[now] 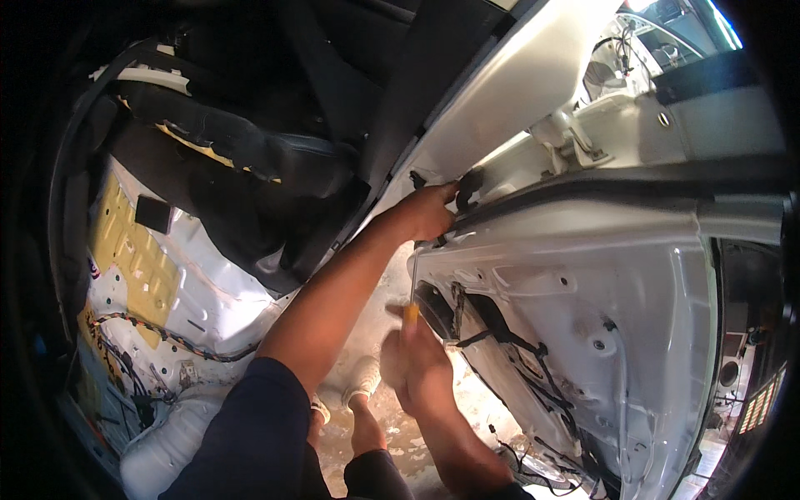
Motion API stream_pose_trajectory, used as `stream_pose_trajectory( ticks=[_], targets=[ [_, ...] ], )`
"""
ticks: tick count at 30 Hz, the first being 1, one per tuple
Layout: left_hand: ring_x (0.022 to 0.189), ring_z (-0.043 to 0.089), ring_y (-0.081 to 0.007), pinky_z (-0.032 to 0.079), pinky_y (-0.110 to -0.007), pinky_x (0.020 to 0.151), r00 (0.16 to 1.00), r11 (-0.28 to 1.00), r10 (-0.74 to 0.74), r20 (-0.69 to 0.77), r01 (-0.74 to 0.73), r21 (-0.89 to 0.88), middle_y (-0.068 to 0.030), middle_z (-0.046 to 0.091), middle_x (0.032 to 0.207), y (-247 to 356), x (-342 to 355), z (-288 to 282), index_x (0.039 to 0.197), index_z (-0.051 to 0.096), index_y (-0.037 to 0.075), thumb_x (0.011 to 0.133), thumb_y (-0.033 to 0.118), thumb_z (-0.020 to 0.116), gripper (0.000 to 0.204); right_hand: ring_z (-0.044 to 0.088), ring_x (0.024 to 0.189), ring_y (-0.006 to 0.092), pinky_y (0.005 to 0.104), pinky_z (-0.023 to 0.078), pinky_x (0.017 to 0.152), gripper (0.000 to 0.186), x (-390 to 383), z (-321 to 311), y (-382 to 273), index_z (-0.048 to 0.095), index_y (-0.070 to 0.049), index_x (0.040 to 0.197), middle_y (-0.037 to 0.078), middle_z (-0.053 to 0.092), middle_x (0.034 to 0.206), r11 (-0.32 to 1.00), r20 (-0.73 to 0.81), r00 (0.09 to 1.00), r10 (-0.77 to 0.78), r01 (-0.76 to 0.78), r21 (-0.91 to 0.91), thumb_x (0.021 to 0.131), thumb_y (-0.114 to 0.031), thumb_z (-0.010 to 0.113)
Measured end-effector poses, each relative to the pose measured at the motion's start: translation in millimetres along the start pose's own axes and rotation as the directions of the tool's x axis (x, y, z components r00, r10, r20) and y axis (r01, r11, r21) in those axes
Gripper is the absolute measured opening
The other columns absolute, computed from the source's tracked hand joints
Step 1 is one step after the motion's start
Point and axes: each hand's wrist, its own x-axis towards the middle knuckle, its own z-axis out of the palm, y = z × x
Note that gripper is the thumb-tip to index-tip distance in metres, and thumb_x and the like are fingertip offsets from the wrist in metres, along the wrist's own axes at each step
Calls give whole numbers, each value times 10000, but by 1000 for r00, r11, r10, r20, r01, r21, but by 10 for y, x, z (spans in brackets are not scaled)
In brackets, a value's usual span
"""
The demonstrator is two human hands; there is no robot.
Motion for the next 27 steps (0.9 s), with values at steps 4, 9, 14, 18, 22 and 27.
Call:
stream_pose_trajectory(
  ticks=[4, 9, 14, 18, 22, 27],
  targets=[
    [1075, 684, -425, 545, -467, 924, 922, 895, -321, 215, 221, 388, -273, 695, 1204, 496, 153, -18, 1540, 453, 157, 845, 35, 586, 718, 332, 473, 95, 267, 266, 429, 458, -329, -448, 321, 513, -14, 1363, 10, 453, 695, 993, -99, 989, 111, -114, -25, 1079, -373, 514],
    [863, 731, -327, 580, -424, 771, 960, 970, -214, 183, 187, 156, -219, 741, 1021, 88, 62, -169, 1466, 549, 92, 841, 75, 615, 629, 373, 498, 81, 253, 308, 451, 438, -487, -751, 515, 515, -13, 1375, 1, 463, 697, 967, -195, 967, 166, -199, -161, 1075, -332, 528],
    [981, 697, -186, 587, -325, 791, 903, 810, -409, -134, 292, -508, -118, 714, 1162, -201, -639, 9, 1381, 610, 43, 929, 146, 675, 469, 504, 573, 78, 268, 419, 523, 418, -683, -1172, 878, 570, -7, 1391, 2, 558, 743, 757, -259, 955, 148, -278, -592, 1044, -239, 590],
    [1140, 664, -232, 573, -368, 844, 868, 494, -492, -64, 218, -841, -136, 637, 1284, -388, -598, 158, 1420, 531, 13, 976, 217, 665, 507, 535, 601, 100, 298, 457, 562, 402, -796, -1542, 1330, 598, -11, 1379, 33, 612, 796, 676, -309, 909, 280, -415, -609, 1029, -209, 610],
    [1116, 679, -245, 549, -399, 912, 869, 256, -493, -52, 88, -963, -79, 637, 1162, -122, -290, 126, 1277, 560, 24, 1056, 161, 541, 261, 641, 709, 196, 361, 516, 638, 421, -973, -1989, 1825, 567, -47, 1402, 112, 690, 940, 605, -261, 950, 171, -310, -733, 1022, -222, 621],
    [1082, 693, -232, 563, -390, 880, 833, 395, -547, -85, 167, -903, -87, 646, 1182, -194, -292, 193, 1313, 558, 33, 1043, 163, 578, 300, 707, 879, 267, 393, 553, 741, 425, -1147, -1919, 1528, 539, -103, 1403, 160, 727, 1105, 529, -284, 944, 167, -329, -782, 1010, -236, 632]
  ],
)
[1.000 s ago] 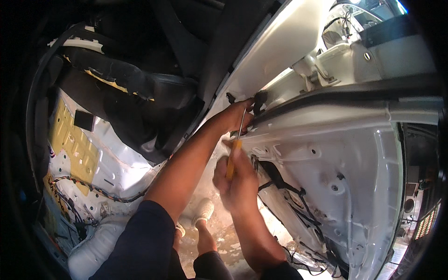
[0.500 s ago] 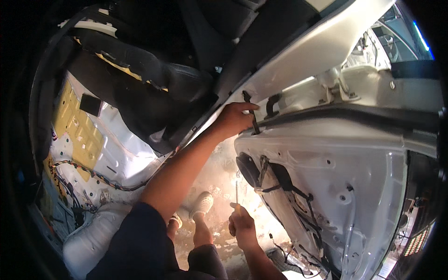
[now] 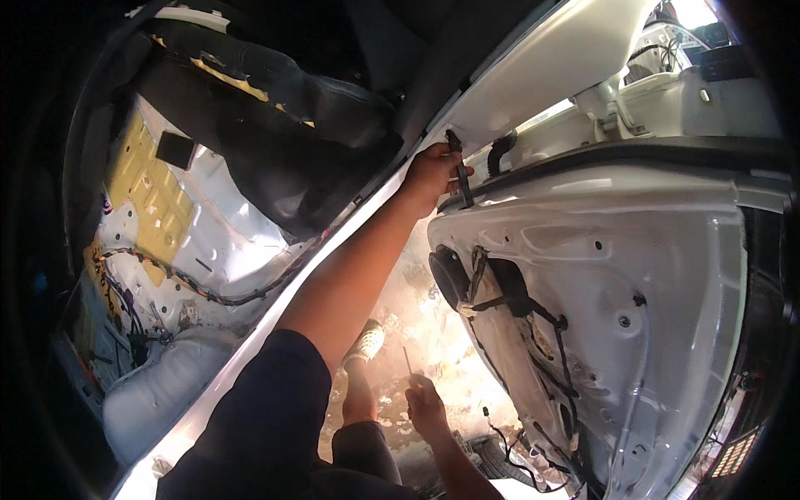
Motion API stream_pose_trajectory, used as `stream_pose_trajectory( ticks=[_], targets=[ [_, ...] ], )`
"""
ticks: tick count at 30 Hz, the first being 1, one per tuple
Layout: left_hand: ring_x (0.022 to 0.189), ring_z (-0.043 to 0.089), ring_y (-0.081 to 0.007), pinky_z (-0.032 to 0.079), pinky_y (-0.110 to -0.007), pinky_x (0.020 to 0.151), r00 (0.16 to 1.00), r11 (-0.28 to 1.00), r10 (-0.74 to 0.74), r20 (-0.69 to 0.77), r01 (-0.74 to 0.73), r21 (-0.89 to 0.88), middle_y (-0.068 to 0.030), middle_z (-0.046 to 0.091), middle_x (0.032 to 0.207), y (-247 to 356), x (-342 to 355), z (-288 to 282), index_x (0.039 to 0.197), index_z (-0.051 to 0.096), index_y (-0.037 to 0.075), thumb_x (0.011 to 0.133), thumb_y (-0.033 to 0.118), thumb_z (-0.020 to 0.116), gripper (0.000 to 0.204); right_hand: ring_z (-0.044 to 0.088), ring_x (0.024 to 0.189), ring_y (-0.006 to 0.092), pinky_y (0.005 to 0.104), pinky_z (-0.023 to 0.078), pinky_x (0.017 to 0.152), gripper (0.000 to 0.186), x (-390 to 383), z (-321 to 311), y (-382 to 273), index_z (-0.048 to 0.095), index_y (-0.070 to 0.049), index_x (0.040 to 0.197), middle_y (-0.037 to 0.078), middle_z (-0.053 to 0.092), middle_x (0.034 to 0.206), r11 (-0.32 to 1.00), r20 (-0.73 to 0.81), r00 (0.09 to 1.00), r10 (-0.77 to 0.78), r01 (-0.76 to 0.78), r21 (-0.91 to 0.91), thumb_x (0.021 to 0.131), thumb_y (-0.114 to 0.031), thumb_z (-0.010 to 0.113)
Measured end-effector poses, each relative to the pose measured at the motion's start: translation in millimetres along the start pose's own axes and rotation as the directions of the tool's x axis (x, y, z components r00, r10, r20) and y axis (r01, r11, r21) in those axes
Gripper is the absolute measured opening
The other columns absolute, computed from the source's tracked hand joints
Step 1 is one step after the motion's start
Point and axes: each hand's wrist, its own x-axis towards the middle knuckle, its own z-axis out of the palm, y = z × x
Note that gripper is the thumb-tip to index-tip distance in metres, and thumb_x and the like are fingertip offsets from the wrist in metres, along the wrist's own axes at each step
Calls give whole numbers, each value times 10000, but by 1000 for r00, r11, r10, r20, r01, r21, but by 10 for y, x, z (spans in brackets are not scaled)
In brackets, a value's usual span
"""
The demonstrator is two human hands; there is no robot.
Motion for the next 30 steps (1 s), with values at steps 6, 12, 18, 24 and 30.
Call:
stream_pose_trajectory(
  ticks=[6, 12, 18, 24, 30],
  targets=[
    [921, 696, -206, 570, -359, 776, 984, 739, 179, 10, -141, 659, -107, 698, 1075, -324, -490, -379, 1358, 587, 46, 960, 234, 692, 453, 659, 721, 198, 362, 538, 662, 394, 183, -297, 487, 557, -87, 1364, 131, 719, 987, 995, -37, 997, -67, 69, 70, 1003, -230, 627],
    [1122, 637, -278, 542, -429, 905, 848, 619, -492, -195, 499, 607, -124, 614, 1298, -1316, -2323, -1170, 1505, 465, 131, 960, 501, 699, 699, 624, 698, 158, 320, 527, 623, 569, 274, -277, -347, 390, -67, 1520, 93, 650, 929, 945, 46, 946, -322, 317, 84, 1010, -176, 620],
    [787, 685, -198, 568, -355, 720, 899, 923, -183, -398, 297, 246, -92, 681, 935, -1206, -3077, -1403, 1125, 634, 63, 1031, 291, 587, 250, 621, 1119, 207, 360, 532, 957, 757, 280, 74, -732, 263, -71, 1619, 127, 524, 1433, 906, 483, 767, -421, 337, 256, 981, -98, 670],
    [988, 684, -482, 538, -578, 873, 693, 265, 498, -521, 451, 853, -272, 718, 1026, 273, -3339, -3039, 1234, 618, 87, 919, 192, 586, 334, 657, 863, 197, 333, 541, 716, 486, 846, 110, 1365, 572, -78, 1373, 91, 694, 1100, 950, 311, 929, 198, -260, 173, 1024, -415, 603],
    [1167, 638, -457, 502, -488, 1022, 545, 252, 583, -603, 584, 772, -321, 661, 1216, 1014, -3731, -4085, 1466, 444, 24, 863, 17, 580, 619, 531, 1330, 360, 579, 420, 1123, 892, 189, 674, 2774, 387, -103, 1551, 167, 566, 1430, 486, 509, 662, 550, -750, 449, 933, -723, 561]
  ],
)
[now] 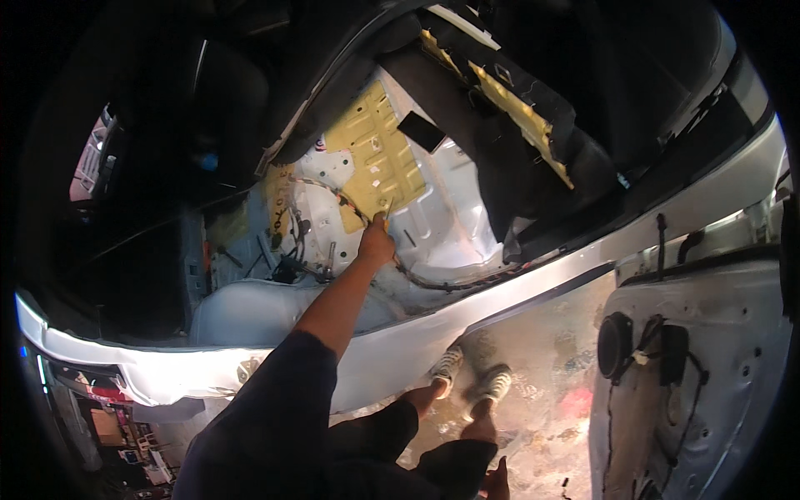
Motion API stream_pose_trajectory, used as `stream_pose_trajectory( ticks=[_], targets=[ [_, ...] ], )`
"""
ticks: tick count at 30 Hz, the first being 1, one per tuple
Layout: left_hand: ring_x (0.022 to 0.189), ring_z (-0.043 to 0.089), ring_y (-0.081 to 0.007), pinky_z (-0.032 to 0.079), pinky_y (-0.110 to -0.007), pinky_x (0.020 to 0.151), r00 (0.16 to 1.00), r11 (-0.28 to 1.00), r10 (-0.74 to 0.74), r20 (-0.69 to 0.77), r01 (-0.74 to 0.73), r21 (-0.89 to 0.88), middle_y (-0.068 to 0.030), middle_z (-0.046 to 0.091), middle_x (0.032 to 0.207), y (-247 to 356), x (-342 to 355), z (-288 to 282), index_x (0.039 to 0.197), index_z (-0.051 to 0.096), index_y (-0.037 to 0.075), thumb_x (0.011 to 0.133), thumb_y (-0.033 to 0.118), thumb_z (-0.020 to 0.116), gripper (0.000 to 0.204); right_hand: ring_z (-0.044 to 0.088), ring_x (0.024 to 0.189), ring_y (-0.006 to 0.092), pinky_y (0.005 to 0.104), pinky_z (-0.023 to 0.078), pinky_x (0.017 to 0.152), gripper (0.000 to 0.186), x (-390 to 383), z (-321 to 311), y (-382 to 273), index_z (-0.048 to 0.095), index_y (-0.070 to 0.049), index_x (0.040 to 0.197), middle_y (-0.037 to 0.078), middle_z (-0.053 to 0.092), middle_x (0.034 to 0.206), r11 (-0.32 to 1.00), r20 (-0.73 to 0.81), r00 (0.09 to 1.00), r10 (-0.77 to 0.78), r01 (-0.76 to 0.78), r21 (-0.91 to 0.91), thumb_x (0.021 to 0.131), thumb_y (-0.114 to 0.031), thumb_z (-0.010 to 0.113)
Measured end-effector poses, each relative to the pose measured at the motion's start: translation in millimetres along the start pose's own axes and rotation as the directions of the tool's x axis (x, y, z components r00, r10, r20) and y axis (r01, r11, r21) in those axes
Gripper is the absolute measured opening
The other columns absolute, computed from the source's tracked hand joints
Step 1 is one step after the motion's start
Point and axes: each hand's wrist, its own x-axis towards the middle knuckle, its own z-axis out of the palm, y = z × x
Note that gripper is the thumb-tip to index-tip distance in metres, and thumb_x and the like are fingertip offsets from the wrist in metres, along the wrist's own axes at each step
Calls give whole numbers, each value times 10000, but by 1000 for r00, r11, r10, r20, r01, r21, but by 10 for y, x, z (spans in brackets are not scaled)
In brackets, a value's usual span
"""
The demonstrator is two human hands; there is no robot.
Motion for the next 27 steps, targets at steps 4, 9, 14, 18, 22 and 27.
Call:
stream_pose_trajectory(
  ticks=[4, 9, 14, 18, 22, 27],
  targets=[
    [1385, 454, -465, 422, -485, 1138, 948, 947, 252, -195, -201, 249, -348, 449, 1483, -256, -10, 100, 1558, 328, -4, 844, 2, 575, 756, 521, 1342, 346, 564, 407, 1132, 867, 160, 251, 464, 395, -101, 1549, 158, 553, 1448, 969, -31, 995, -94, 99, 227, 946, -704, 551],
    [1467, 358, -460, 343, -490, 1209, 937, 922, 341, 73, -348, 169, -327, 353, 1571, 56, -793, 537, 1540, 412, 39, 843, 58, 614, 726, 509, 1358, 329, 546, 391, 1143, 837, -23, 245, 895, 404, -98, 1546, 146, 537, 1471, 943, -110, 986, -124, 152, 295, 961, -681, 539],
    [1394, 459, -431, 399, -472, 1167, 735, 818, 569, 368, -550, -167, -277, 426, 1536, 341, -2269, 786, 1465, 500, 50, 835, 73, 695, 660, 497, 1373, 312, 528, 375, 1154, 807, -542, -118, 1083, 413, -94, 1543, 134, 520, 1493, 924, -211, 950, -230, 281, 259, 977, -658, 527],
    [1329, 517, -396, 444, -465, 1117, 544, 721, 655, 525, -656, -221, -215, 514, 1441, 555, -3200, 505, 1409, 543, 65, 832, 91, 687, 595, 487, 1385, 298, 513, 362, 1162, 783, -1007, -460, 1170, 420, -92, 1540, 125, 507, 1512, 855, -299, 880, -368, 447, 264, 990, -639, 517],
    [1267, 566, -382, 477, -468, 1064, 481, 685, 682, 551, -684, -251, -173, 586, 1356, 128, -3627, 339, 1334, 592, 61, 832, 116, 680, 513, 477, 1397, 284, 499, 349, 1171, 759, -1709, -1198, 1334, 427, -89, 1538, 115, 493, 1530, 712, -485, 721, -495, 656, 249, 1002, -621, 507],
    [1173, 625, -392, 519, -463, 1001, 472, 636, 750, 463, -708, -308, -184, 655, 1257, 500, -3963, -54, 1247, 662, 73, 846, 133, 681, 405, 464, 1412, 267, 480, 333, 1182, 730, -3320, -3131, 1808, 437, -86, 1535, 103, 477, 1553, 155, -880, 203, -429, 976, 150, 1018, -598, 495]
  ],
)
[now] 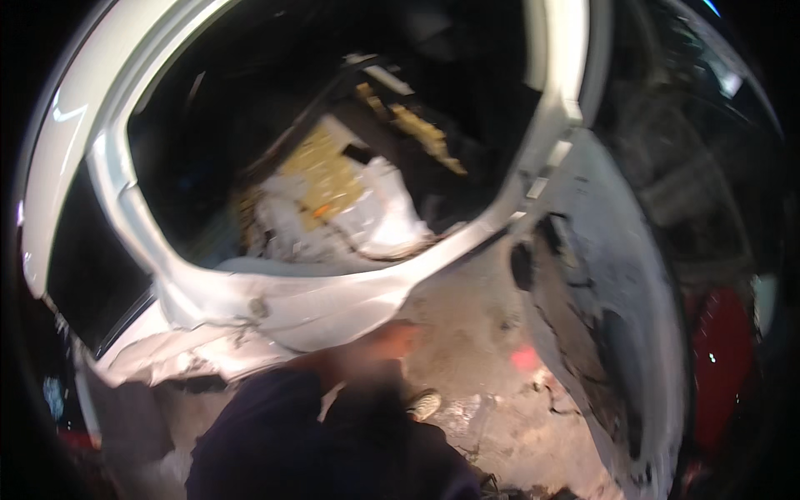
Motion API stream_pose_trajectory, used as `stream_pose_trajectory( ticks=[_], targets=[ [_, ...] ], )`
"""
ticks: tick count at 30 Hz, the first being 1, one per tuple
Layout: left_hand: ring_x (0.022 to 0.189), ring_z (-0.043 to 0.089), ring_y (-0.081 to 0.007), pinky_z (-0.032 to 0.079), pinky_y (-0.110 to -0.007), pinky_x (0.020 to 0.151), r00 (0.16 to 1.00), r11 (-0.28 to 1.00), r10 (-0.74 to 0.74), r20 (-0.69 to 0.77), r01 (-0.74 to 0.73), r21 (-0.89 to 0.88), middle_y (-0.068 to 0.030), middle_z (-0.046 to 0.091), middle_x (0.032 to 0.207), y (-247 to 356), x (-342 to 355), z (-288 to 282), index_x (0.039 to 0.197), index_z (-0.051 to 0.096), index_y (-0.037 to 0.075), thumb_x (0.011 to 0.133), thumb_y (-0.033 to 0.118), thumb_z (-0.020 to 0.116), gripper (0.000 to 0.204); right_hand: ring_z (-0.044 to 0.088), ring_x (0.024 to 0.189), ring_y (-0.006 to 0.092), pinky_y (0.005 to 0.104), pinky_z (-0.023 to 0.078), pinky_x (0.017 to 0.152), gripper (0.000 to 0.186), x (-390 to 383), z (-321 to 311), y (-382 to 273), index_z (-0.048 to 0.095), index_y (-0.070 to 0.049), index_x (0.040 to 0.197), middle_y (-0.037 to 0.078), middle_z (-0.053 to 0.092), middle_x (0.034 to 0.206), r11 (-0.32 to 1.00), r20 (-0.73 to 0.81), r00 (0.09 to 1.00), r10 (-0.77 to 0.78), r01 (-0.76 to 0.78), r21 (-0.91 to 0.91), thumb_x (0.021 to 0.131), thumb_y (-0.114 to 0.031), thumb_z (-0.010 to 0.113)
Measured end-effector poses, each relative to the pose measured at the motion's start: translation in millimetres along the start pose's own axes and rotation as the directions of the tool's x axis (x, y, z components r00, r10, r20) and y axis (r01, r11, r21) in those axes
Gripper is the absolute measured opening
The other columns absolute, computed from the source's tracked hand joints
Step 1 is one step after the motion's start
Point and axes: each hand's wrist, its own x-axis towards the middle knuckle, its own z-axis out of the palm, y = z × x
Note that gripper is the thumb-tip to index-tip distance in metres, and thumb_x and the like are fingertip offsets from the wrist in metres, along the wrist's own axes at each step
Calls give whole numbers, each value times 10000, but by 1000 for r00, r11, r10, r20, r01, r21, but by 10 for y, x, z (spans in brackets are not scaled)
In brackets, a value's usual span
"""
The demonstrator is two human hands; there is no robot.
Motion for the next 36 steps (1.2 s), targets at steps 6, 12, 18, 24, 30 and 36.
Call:
stream_pose_trajectory(
  ticks=[6, 12, 18, 24, 30, 36],
  targets=[
    [1096, 687, -323, 554, -423, 943, 999, 998, 51, -16, -51, 44, -151, 693, 1208, 772, -648, -487, 1272, 661, 94, 897, 171, 734, 390, 458, 1421, 239, 451, 336, 1201, 606, 575, -700, -2202, 379, -83, 1577, 93, 479, 1564, 784, -8, 878, -479, 432, 445, 1096, -448, 427],
    [1084, 694, -263, 556, -383, 928, 958, 948, 280, -65, -286, -142, -141, 702, 1212, 2100, -760, -782, 1353, 624, 100, 889, 183, 760, 490, 626, 1097, 184, 361, 511, 949, 453, 1450, -908, -2376, 600, -51, 1333, 34, 644, 1187, 756, 473, 590, -655, 517, 401, 1069, -406, 500],
    [1203, 648, -261, 539, -370, 968, 906, 863, 424, 0, -404, -302, -165, 598, 1392, 3704, -1484, -872, 1509, 441, 38, 897, 156, 770, 704, 585, 1099, 181, 371, 457, 983, 437, 546, -1201, -2126, 632, -50, 1255, 31, 643, 1180, 749, 438, 624, -647, 629, 210, 1075, -424, 496],
    [1551, 200, -399, 307, -511, 1189, 653, 551, 753, -80, -692, -466, -187, 23, 1712, 3990, -2512, -796, 1635, -95, 12, 822, 392, 844, 1298, 676, 968, 432, 474, 516, 956, 472, -2662, -1134, -1911, 583, 15, 1393, 241, 720, 1127, 692, 782, 557, -280, 682, -238, 1036, -292, 558],
    [1469, 299, -314, 239, -432, 1213, 712, 529, 470, -521, -700, -480, -205, 226, 1612, 3750, -3383, -744, 1595, 52, -53, 905, 353, 752, 1064, 284, 1520, 444, 444, 266, 1241, 860, -4065, -1384, -1132, 155, 87, 1595, 344, 244, 1628, 581, 970, -125, -209, 782, 226, 1044, -435, 558],
    [1264, 564, -277, 480, -394, 1059, 773, 598, -102, -626, -455, -660, -156, 514, 1450, 3029, -3705, -1675, 1528, 378, -34, 951, 102, 667, 660, 273, 1529, 431, 438, 275, 1243, 841, -4346, -1214, -611, 212, 34, 1602, 314, 192, 1661, 645, 867, -492, -87, 635, 425, 1022, -435, 601]
  ],
)
